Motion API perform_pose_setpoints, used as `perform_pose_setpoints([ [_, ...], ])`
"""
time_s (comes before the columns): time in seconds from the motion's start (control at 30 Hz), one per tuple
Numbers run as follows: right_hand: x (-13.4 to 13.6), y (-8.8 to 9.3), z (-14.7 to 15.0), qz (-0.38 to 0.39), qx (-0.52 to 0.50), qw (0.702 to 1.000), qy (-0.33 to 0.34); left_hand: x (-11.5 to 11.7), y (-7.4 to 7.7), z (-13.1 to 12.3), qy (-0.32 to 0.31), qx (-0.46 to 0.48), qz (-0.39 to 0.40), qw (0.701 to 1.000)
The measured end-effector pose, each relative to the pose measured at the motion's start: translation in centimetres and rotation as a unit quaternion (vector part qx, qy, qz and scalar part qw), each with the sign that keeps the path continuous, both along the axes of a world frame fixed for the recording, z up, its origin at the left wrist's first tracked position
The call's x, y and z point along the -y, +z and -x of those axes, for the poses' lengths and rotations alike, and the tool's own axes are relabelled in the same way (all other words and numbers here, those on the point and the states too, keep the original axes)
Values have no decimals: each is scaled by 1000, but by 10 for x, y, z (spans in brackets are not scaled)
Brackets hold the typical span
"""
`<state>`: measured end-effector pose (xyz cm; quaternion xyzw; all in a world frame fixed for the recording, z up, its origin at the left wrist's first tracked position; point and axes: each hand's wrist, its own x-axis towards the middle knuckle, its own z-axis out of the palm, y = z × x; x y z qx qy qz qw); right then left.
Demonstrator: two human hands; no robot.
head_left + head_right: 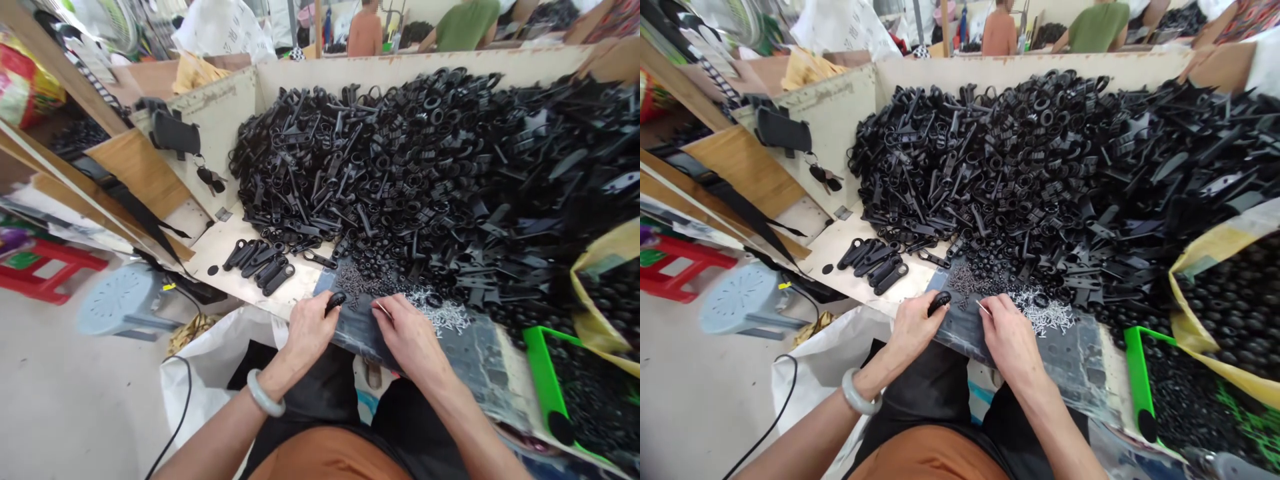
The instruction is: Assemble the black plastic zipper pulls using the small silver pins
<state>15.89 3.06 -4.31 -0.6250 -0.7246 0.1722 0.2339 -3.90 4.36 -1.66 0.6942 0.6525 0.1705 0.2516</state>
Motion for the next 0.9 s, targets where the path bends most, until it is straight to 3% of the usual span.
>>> perform_pose_setpoints([
  [0.23,-21,5,-21,1,69,996,-49,-11,1,-30,-83,-104,-25,991],
  [0.43,-34,10,-15,15,59,998,0,-19,-6,-27,-117,-108,-28,987],
  [0.6,-41,13,2,34,61,997,31,-17,-12,-10,-105,-52,-43,992],
  [0.73,-36,14,-10,53,22,997,55,-13,-14,-10,-86,-23,-48,995],
  [0.9,-32,14,-39,17,-34,999,-27,-9,-17,-17,-73,-36,-72,994],
])
